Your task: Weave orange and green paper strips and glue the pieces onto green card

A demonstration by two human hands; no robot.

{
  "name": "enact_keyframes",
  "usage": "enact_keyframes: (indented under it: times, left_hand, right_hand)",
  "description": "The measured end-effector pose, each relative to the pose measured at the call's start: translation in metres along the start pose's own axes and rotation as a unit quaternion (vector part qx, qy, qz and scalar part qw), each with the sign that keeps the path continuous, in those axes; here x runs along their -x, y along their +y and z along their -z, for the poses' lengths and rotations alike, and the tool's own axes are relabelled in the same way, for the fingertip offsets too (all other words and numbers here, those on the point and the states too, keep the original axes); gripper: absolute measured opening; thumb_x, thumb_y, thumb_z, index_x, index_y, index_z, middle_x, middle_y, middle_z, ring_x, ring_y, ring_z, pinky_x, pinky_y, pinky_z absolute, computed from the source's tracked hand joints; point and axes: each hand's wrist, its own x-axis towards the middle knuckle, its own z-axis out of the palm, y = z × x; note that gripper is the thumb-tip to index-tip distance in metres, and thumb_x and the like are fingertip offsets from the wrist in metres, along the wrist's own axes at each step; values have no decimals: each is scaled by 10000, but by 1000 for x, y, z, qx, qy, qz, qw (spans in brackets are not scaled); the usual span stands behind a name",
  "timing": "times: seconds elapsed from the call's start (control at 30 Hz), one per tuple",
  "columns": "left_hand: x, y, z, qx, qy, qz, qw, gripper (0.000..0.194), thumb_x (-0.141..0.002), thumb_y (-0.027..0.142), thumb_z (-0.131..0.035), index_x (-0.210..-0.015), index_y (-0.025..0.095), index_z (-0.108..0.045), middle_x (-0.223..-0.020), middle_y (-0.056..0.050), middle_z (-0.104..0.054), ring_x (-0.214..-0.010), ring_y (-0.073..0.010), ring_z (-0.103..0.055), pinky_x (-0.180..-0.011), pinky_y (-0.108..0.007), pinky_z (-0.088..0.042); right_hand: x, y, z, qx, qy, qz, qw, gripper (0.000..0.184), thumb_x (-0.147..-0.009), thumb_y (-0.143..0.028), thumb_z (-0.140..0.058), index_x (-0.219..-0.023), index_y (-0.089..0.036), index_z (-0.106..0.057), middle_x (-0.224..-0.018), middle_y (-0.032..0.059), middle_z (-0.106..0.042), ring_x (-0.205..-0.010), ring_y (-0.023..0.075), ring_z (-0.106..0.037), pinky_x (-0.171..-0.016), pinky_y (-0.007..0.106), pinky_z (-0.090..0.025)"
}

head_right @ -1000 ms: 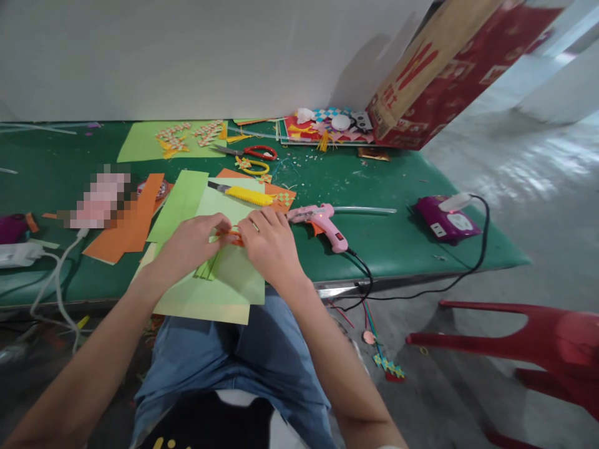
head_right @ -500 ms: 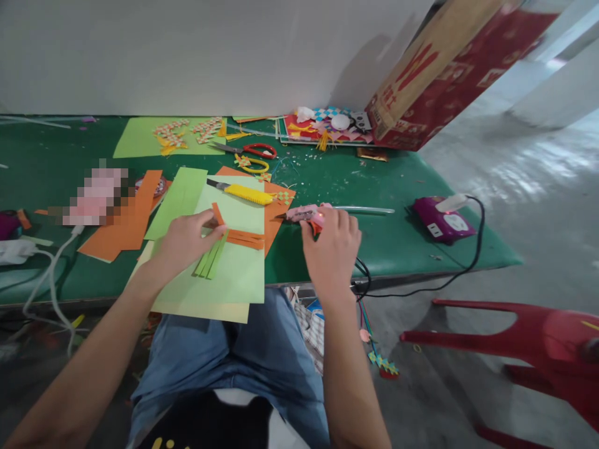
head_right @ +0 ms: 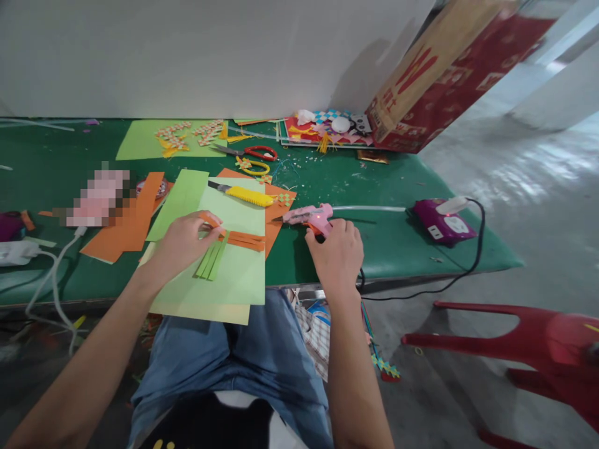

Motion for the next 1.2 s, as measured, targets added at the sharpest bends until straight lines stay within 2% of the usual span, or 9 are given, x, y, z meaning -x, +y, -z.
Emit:
enact_keyframes:
  times: [0.13,0.27,0.4,0.77,1.2]
  left_hand:
    - [0,1,1,-5,-6,4,1000,69,-851,193,-555,-802,193,-603,-896,-43,-708,-861,-199,-655,-789,-322,-498]
    - [0,0,1,-5,-6,-4,1000,84,-854,189,-544,-796,194,-604,-891,-41,-706,-853,-199,-652,-787,-323,-492]
    - [0,-1,1,-5,-3,-3,1000,81,-858,198,-546,-804,190,-605,-883,-42,-703,-844,-202,-650,-777,-326,-491]
    - [2,-3,0,14,-5,-3,1000,92,-863,218,-534,-821,190,-612,-889,-41,-700,-828,-196,-657,-784,-335,-503]
    - [2,-1,0,9,-5,-5,1000,100,-864,227,-539,-802,194,-609,-871,-39,-701,-824,-195,-658,-767,-323,-504]
  right_hand:
    - [3,-20,9,-30,-22,7,999,271,-804,-395,-541,-958,-173,-550,-890,141,-637,-798,283,-574,-711,392,-425]
    - [7,-44,14,-36,-53,61,996,255,-812,-358,-564,-978,-166,-535,-932,136,-650,-847,285,-591,-735,380,-417]
    - [9,-57,12,-32,-71,101,992,231,-838,-363,-569,-956,-167,-534,-934,131,-659,-836,274,-599,-729,371,-414]
    - [10,-60,7,-25,-47,146,988,157,-874,-332,-512,-919,-184,-535,-850,105,-645,-792,251,-585,-696,358,-403]
    - [7,-63,12,-8,-73,148,986,149,-862,-280,-530,-961,-168,-535,-883,121,-640,-819,273,-592,-704,377,-405]
